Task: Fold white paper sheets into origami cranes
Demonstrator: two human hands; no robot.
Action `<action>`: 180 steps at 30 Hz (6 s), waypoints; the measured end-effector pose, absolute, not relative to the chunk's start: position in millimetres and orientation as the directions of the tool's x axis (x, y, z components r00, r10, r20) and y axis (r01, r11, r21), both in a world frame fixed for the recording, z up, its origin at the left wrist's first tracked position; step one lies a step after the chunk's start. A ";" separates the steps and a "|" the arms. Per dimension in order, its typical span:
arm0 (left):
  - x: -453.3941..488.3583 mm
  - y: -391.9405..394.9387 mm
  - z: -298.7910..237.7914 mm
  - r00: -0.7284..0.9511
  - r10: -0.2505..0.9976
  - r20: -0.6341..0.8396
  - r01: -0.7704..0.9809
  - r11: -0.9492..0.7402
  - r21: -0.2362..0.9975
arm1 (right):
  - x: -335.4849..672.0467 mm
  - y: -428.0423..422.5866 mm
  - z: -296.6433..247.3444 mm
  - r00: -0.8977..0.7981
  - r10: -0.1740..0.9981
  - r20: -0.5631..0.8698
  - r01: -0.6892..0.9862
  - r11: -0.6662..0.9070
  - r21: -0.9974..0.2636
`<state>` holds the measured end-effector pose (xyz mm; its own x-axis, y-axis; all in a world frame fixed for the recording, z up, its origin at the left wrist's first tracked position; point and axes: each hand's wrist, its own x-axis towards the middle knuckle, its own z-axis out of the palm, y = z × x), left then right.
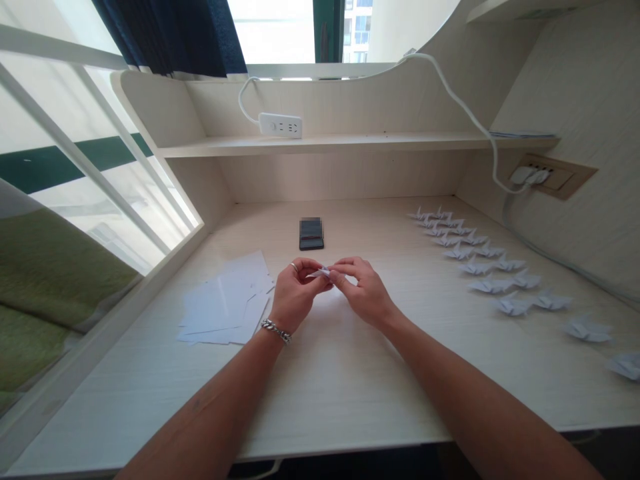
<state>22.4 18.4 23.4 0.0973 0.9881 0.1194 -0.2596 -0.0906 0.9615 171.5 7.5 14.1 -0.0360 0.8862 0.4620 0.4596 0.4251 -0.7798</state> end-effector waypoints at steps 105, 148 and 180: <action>11.5 30.3 18.3 0.100 0.994 -0.040 -0.064 0.047 0.997 | 177.6 14.9 16.5 -0.009 0.999 -0.046 -0.129 -0.047 -0.991; 14.5 23.3 21.2 0.159 0.978 0.137 -0.056 -0.129 0.990 | 177.7 13.9 11.3 -0.109 0.987 0.116 -0.057 0.111 -0.992; 12.8 28.2 11.5 0.092 0.957 0.275 -0.005 -0.275 0.961 | 179.8 15.9 7.5 0.014 0.967 0.254 0.016 0.254 -0.967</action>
<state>12.8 28.2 11.5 0.0919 0.9571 0.2747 -0.0051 -0.2754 0.9613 179.8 15.9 7.5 0.0139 0.9670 0.2544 0.0163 0.2541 -0.9670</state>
